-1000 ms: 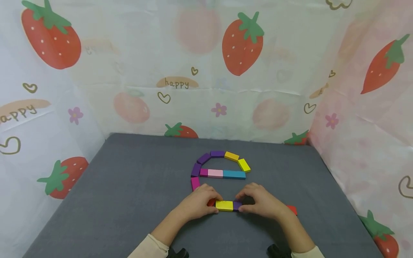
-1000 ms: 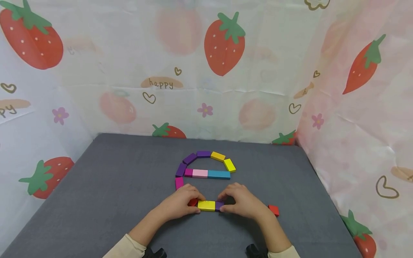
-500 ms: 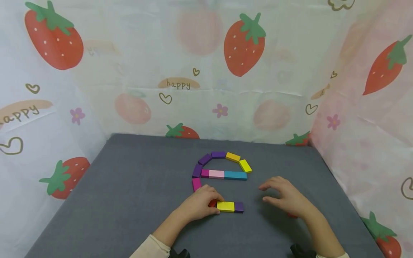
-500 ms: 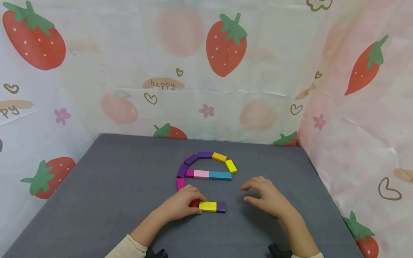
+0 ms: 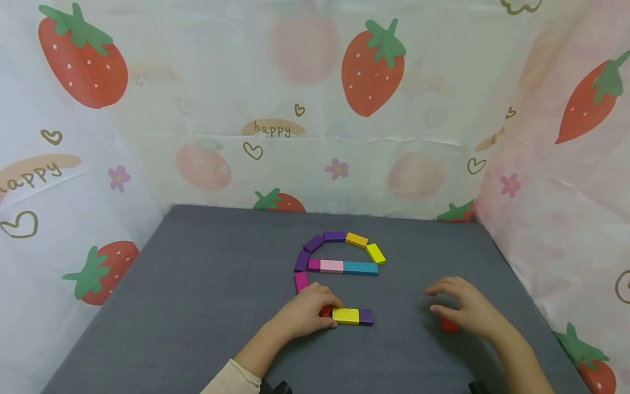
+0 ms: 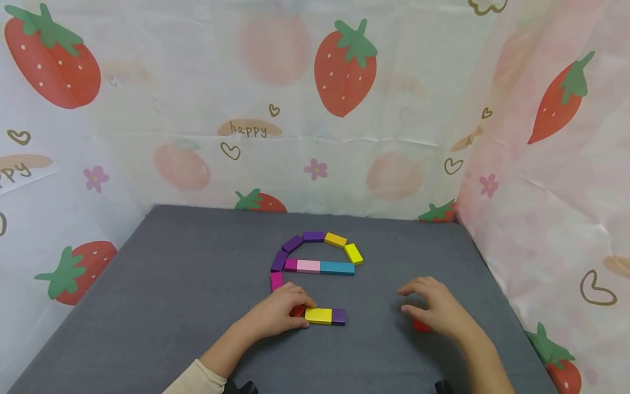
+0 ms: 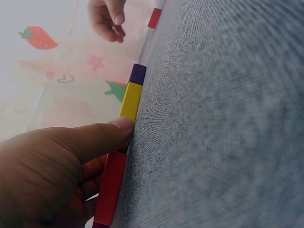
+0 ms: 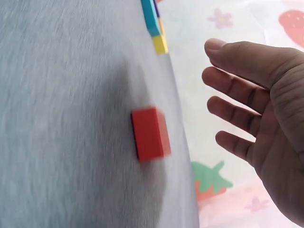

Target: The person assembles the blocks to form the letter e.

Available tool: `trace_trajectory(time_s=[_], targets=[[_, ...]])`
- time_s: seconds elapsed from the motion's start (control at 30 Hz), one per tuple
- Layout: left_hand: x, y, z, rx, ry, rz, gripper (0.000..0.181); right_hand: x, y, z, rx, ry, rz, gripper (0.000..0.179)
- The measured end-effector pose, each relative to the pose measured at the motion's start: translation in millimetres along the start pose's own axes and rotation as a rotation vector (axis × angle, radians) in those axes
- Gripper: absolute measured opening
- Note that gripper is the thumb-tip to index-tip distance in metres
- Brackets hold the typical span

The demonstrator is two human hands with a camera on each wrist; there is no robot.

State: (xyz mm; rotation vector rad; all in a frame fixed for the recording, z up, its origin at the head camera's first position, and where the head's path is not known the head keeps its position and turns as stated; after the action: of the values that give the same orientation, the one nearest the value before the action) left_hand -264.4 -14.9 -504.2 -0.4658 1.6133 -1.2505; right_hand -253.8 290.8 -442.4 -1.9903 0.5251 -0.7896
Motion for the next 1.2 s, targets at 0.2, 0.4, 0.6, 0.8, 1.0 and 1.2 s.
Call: trace_trajectory(time_s=[0.2,0.4,0.6,0.8,1.0,1.2], targets=[[-0.5,-0.7,0.9,0.002,-0.008,0.004,0.030,-6,-7,16.0,0.001,0.013,-0.013,0.033],[-0.7,-0.8,1.3,0.002,-0.005,0.003,0.030,-18,-7,30.7,0.048,0.068,-0.001,0.033],[0.0,-0.2,0.8,-0.002,-0.003,0.000,0.030,-30,-2,41.3,0.087,0.123,-0.025,0.038],[0.1,-0.1,1.2,0.004,-0.006,0.007,0.029,-37,4,47.1,0.135,0.168,-0.048,0.042],[-0.9,-1.7,2.1,-0.001,-0.005,0.008,0.030,-44,7,51.2,0.170,0.217,-0.068,0.043],[-1.4,-2.5,2.9,-0.004,-0.002,0.008,0.030,-46,8,53.2,0.192,0.224,-0.074,0.043]])
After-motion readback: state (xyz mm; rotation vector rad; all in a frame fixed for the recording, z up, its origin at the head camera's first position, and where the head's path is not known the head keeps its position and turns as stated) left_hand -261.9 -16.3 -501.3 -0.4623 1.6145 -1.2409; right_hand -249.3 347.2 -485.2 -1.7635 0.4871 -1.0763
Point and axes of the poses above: each hand's wrist, its own z-axis away from the middle knuckle, its own y-axis out of the palm, x = y × z, the point moved 8 cm from there along -z, towards the middle knuckle, and after that the axes turned 8 degrees about -y, right-handed, at the moved point
